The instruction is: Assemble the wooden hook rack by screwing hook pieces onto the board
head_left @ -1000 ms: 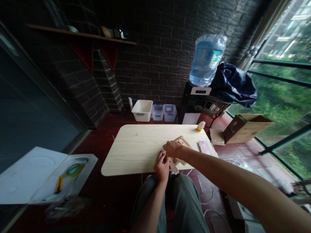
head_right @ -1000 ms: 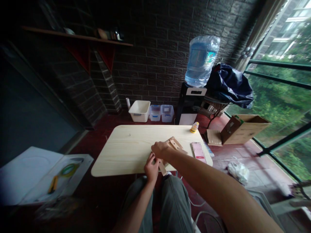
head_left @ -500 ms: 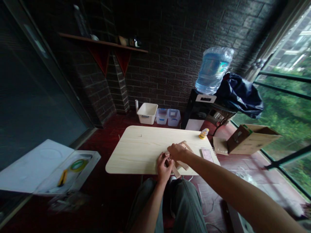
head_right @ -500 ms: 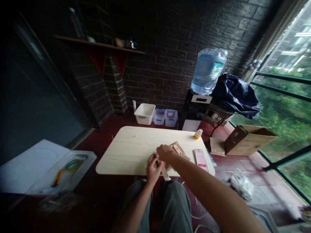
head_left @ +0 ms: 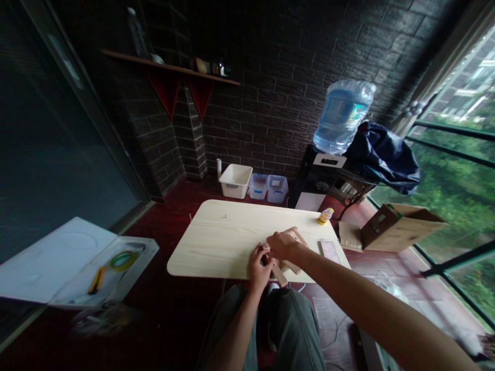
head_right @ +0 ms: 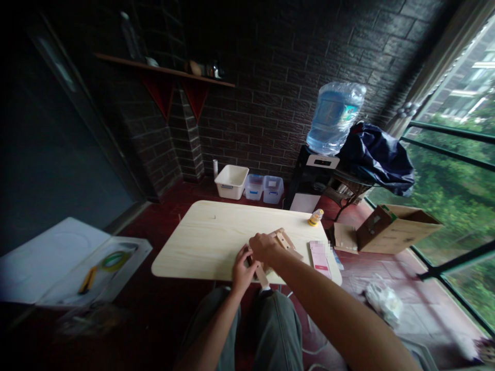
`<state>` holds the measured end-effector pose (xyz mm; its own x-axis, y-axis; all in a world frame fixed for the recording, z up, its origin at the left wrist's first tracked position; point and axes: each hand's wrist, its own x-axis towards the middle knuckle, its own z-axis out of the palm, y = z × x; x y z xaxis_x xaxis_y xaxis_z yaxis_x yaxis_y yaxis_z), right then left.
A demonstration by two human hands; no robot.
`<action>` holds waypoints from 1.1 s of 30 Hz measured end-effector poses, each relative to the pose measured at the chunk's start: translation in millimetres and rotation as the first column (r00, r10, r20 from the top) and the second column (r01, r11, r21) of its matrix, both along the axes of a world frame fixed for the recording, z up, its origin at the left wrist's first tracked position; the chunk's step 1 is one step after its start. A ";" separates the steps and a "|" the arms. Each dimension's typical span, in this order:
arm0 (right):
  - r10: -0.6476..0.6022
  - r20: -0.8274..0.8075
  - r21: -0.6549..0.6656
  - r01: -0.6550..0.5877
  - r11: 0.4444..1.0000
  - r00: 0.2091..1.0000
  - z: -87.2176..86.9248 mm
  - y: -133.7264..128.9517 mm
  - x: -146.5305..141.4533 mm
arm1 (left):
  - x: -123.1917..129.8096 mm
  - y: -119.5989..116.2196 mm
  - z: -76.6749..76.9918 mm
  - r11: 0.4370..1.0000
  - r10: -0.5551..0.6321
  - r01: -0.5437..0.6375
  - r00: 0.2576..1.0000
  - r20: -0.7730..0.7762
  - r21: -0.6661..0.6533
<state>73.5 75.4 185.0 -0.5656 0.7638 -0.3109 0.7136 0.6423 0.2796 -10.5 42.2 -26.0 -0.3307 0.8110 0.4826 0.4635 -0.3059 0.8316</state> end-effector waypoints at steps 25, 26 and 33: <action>0.038 0.035 -0.098 -0.034 0.995 0.999 35.6 -9.0 -7.8 | 1.1 -4.0 1.9 0.999 0.041 -0.040 0.997 0.061 -0.015; 0.041 0.037 -0.101 -0.037 0.994 0.998 33.3 -7.4 -8.3 | 0.8 -4.0 2.0 0.999 0.039 -0.038 0.997 0.062 -0.016; 0.032 0.067 -0.081 -0.026 0.996 0.997 20.8 10.1 -9.7 | -0.4 -0.1 -4.4 1.000 0.021 -0.020 0.997 0.079 -0.011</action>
<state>63.8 85.5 205.9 -0.5627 0.7183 -0.4092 0.6752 0.6849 0.2738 -10.9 42.1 -30.4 -0.3843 0.8084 0.4458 0.4019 -0.2882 0.8691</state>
